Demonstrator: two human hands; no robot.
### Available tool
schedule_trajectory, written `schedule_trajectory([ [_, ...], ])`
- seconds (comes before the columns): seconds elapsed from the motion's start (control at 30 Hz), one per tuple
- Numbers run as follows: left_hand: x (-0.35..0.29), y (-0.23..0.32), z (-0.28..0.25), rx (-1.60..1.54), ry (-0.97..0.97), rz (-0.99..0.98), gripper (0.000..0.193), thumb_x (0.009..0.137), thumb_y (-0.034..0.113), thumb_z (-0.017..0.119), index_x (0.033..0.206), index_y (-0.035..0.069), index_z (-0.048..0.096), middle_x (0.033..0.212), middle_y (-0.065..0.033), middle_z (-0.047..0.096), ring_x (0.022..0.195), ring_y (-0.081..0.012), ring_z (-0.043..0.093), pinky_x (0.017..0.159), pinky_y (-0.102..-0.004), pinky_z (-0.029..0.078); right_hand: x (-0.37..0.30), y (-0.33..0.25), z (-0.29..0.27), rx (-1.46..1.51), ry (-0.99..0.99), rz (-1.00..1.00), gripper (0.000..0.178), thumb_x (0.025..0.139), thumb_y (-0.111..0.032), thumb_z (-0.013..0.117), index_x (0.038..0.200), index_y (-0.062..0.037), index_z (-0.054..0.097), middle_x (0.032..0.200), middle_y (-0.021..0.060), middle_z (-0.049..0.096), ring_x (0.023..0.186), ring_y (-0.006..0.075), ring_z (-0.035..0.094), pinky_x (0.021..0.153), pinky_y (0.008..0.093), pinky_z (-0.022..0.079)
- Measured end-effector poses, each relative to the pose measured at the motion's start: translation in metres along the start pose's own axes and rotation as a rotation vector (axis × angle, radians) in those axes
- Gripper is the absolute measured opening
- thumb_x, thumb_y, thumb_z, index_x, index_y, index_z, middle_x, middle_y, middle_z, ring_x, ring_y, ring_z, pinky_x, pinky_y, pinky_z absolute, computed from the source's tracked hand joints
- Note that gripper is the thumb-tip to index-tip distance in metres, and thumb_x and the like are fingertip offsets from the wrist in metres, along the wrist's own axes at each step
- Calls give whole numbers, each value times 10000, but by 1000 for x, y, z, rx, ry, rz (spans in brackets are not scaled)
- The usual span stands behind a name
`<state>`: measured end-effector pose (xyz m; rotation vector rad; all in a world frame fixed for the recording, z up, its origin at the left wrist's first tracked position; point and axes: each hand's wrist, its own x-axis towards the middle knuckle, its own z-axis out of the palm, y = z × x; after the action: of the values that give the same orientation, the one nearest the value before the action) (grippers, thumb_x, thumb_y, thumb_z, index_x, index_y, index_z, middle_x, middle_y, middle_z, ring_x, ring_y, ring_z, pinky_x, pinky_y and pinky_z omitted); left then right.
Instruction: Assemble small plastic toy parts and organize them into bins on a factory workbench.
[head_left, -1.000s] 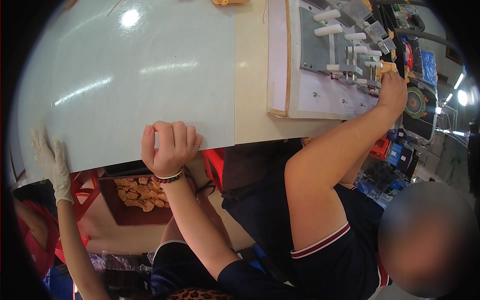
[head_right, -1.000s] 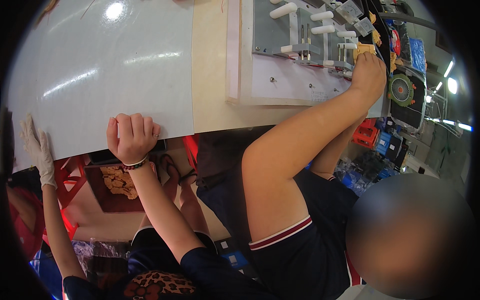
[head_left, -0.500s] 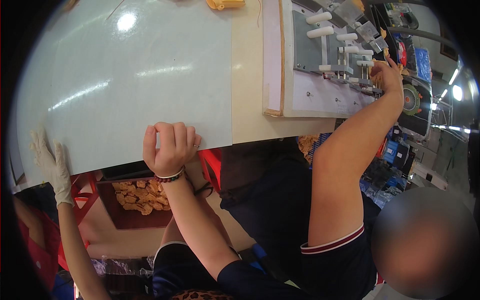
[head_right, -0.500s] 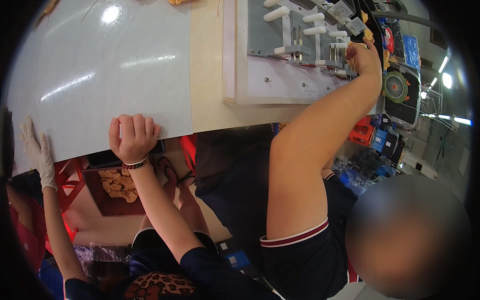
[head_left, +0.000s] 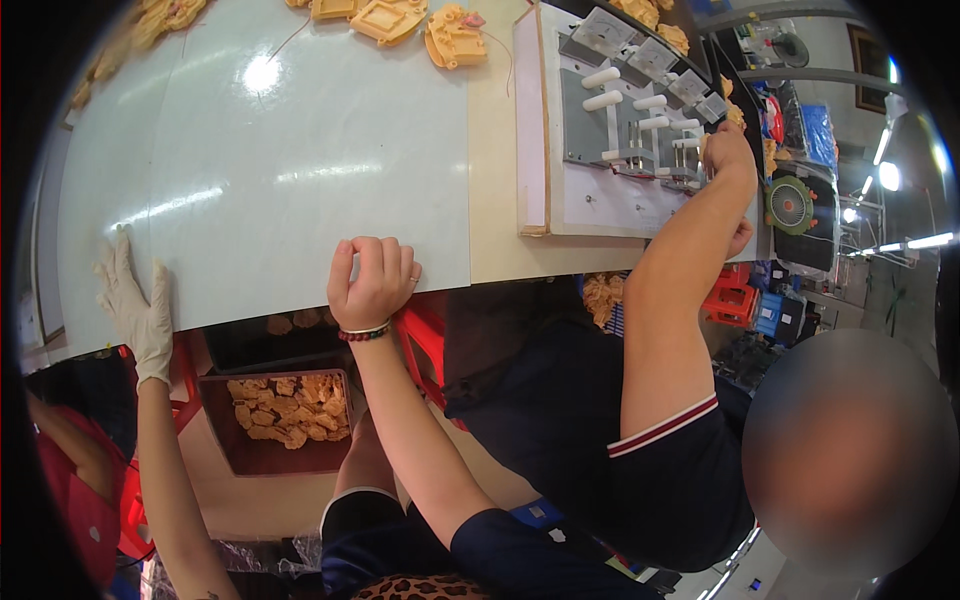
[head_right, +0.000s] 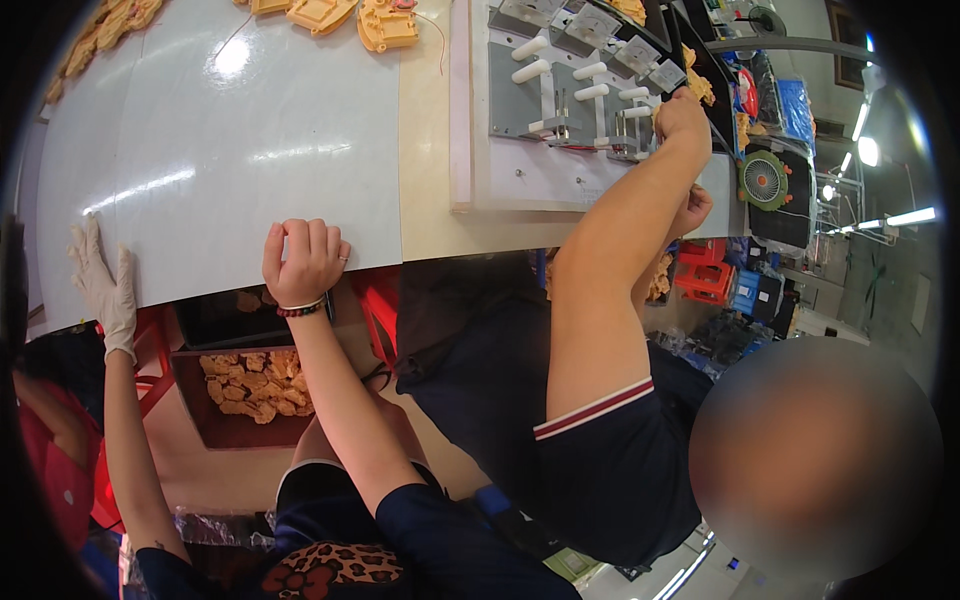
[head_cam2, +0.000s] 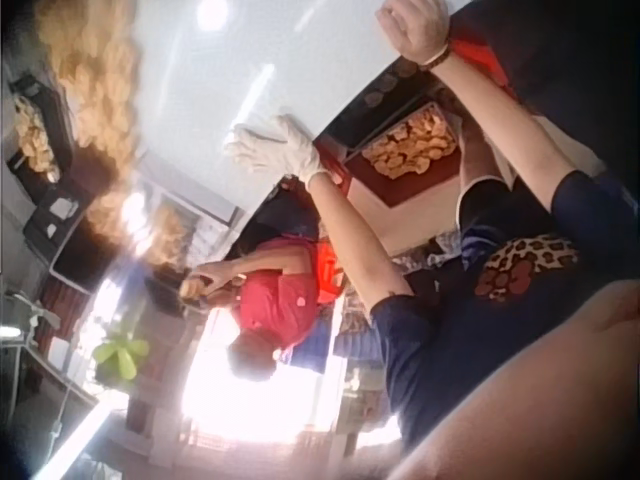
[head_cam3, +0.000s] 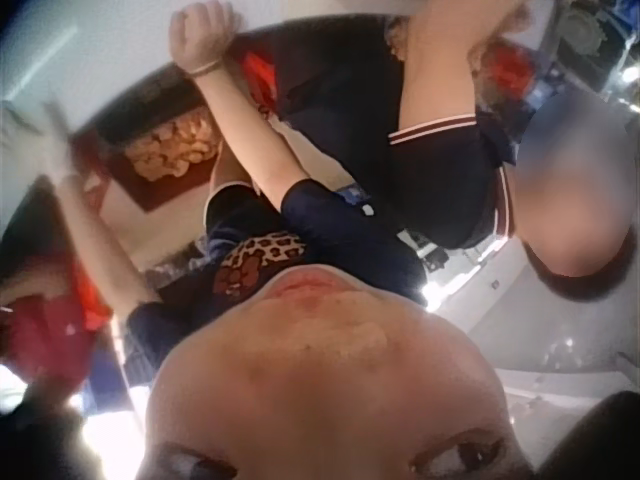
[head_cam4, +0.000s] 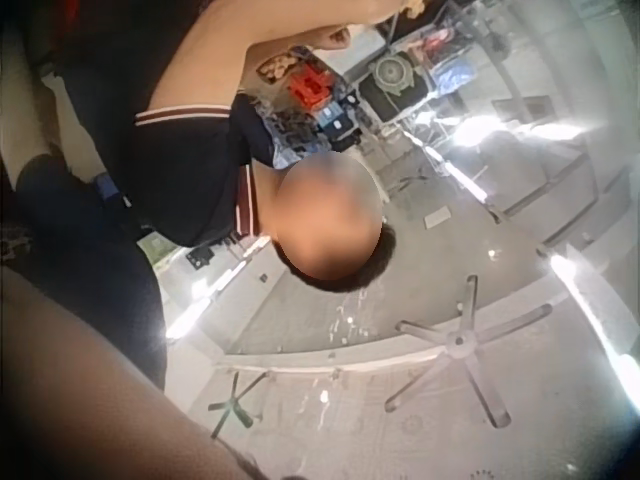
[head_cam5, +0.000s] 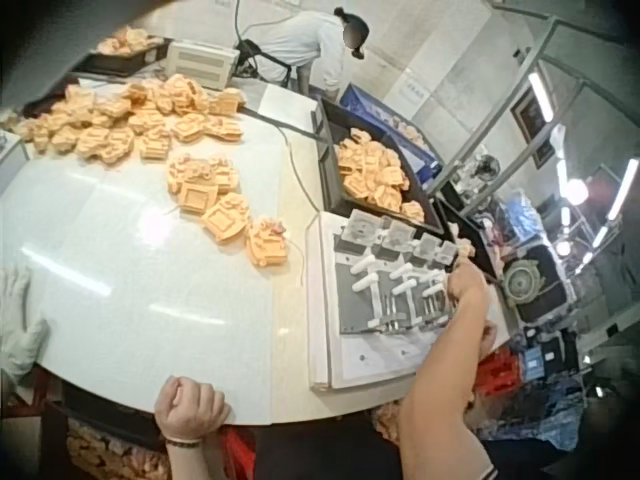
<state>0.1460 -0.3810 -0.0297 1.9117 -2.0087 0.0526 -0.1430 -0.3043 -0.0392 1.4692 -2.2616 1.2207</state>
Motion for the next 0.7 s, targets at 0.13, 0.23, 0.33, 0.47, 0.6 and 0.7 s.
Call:
schedule_trajectory([
  [0.13, 1, 2, 0, 9, 20, -34, 708, 892, 561, 506, 1490, 227, 330, 1578, -95, 224, 1470, -346, 106, 1154, -566, 28, 2, 0, 1, 4, 17, -25, 138, 841, -217, 600, 738, -129, 570, 685, 10, 484, 662, 227, 456, 625, 367, 306],
  [0.23, 0, 4, 2, 26, 44, -52, 728, 883, 579, 509, 1495, 236, 317, 1585, -85, 208, 1473, -334, 98, 1155, -565, 30, 3, 1, -3, 115, 20, -48, 149, 852, -185, 587, 728, -114, 546, 679, 26, 466, 662, 232, 445, 629, 373, 315],
  [0.33, 0, 5, 4, 49, 55, -83, 756, 870, 604, 510, 1499, 235, 309, 1592, -73, 189, 1477, -311, 89, 1160, -556, 35, 3, 0, -17, 376, 6, -16, 149, 856, -119, 573, 721, -85, 522, 675, 51, 455, 655, 237, 432, 624, 369, 320],
  [0.47, -1, 0, 4, 39, 80, -74, 779, 860, 633, 502, 1495, 221, 317, 1593, -61, 186, 1479, -296, 85, 1165, -548, 39, -45, -28, -67, 678, -225, 19, 136, 862, -109, 563, 740, -64, 520, 688, 79, 455, 672, 266, 445, 626, 380, 351],
  [0.6, -24, -9, -28, -143, 181, -37, 698, 902, 485, 543, 1484, 163, 335, 1578, -103, 217, 1472, -323, 104, 1174, -519, 50, -147, -27, -147, 784, -797, -97, 149, 880, -144, 560, 762, -56, 538, 719, 94, 511, 712, 295, 498, 656, 392, 398],
  [0.7, -92, 19, -72, -517, 370, -26, 588, 964, 304, 484, 1450, 8, 333, 1548, -165, 267, 1457, -343, 147, 1185, -465, 77, -209, 25, -223, 620, -1176, -129, 160, 898, -216, 558, 821, -80, 590, 756, 97, 563, 764, 305, 538, 698, 407, 437],
])
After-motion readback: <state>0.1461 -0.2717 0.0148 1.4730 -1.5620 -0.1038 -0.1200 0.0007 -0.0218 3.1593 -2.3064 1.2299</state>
